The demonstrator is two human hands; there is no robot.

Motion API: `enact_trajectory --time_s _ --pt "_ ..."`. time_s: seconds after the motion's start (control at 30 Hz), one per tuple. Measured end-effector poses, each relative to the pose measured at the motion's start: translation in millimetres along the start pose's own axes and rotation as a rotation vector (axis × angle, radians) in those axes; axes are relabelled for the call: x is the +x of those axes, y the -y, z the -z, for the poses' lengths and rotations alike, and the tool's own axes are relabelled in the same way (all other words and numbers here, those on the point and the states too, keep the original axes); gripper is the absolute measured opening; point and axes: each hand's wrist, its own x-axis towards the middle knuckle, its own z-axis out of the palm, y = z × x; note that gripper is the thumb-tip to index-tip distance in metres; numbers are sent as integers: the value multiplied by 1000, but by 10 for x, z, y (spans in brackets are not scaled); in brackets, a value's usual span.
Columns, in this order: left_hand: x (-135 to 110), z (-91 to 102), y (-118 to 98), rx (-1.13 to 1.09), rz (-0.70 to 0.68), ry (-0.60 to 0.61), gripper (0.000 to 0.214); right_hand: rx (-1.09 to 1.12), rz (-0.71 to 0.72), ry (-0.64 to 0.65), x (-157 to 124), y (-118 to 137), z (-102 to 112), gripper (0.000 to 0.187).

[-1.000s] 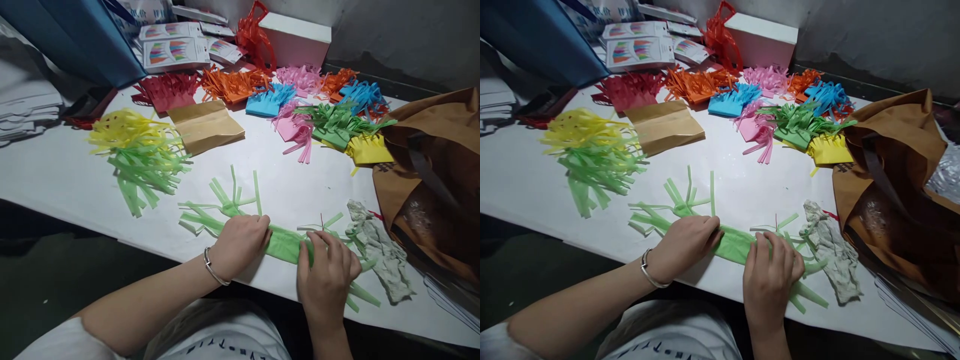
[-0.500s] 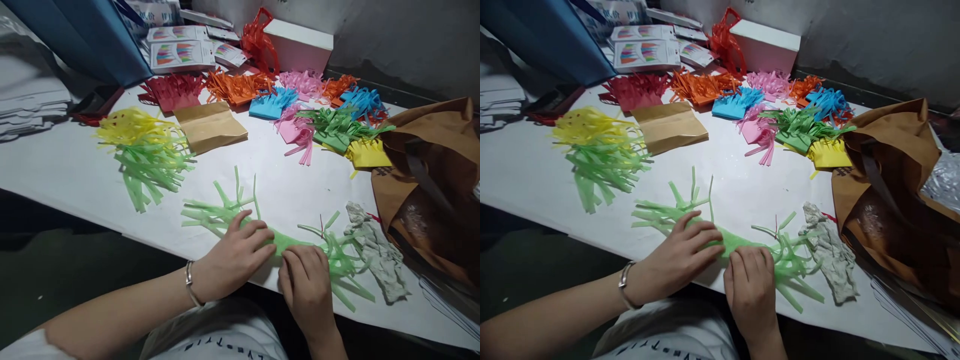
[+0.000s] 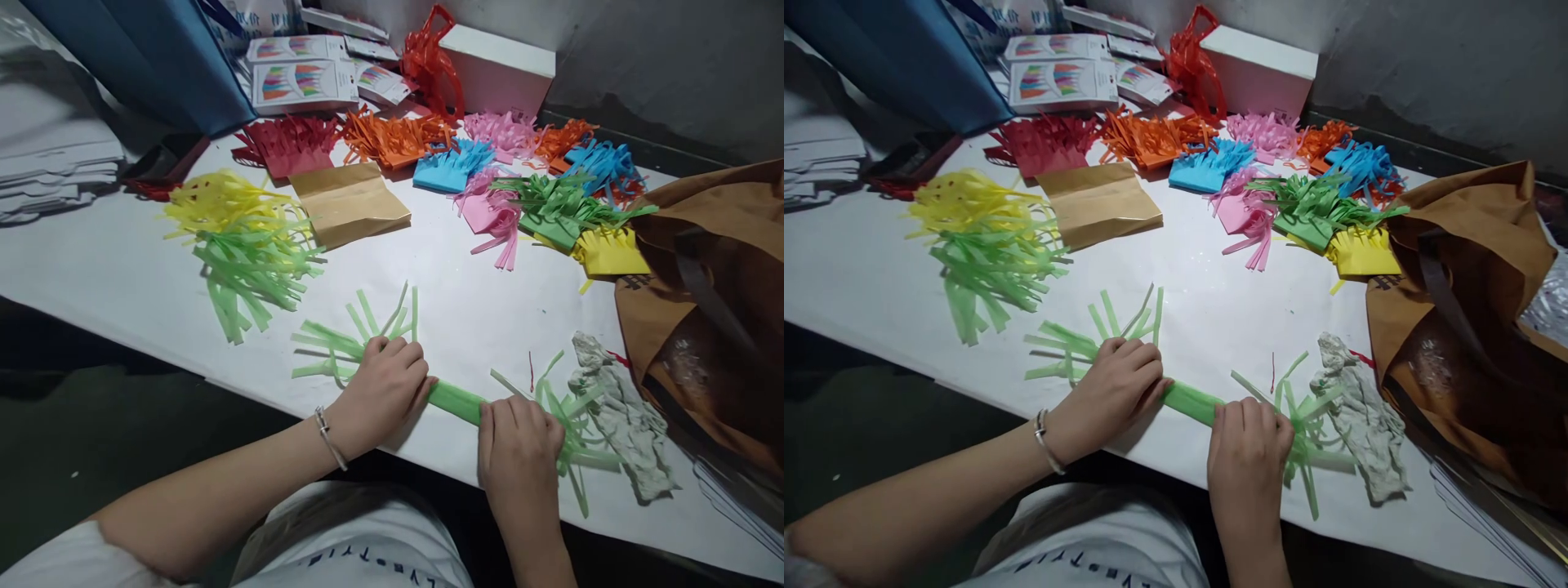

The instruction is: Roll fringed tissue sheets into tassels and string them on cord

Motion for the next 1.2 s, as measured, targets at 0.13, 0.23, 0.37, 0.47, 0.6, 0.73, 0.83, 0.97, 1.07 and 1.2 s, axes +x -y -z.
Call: enact_trajectory --time_s 0.13,0.23,0.37,0.47,0.6,0.73,0.83,0.97,1.07,1.2 --pt "106 -12 -16 68 26 50 26 -72 -63 -56 76 41 2 22" --pt "108 -25 -10 77 29 47 25 56 24 -153 90 64 26 9" --pt "66 -18 8 28 35 -20 20 258 210 -75 70 100 28 12" --pt "16 8 10 -68 -96 -135 29 313 176 -112 62 112 27 12" --pt "-54 -9 1 -114 -311 -105 14 365 178 -117 60 130 29 10" --pt "-101 -45 25 -171 -282 -81 21 325 219 -39 0 110 16 16" --pt "-135 -21 47 -203 -226 -73 20 323 185 -55 -81 20 32 16" --pt "-141 30 -2 -180 -124 -13 20 273 121 -84 -158 -118 59 11" --pt "-88 28 -78 -92 -42 21 20 143 43 -100 -161 -147 40 10" --pt "-24 -19 -129 16 3 16 15 26 -48 -135 -122 -79 18 15"
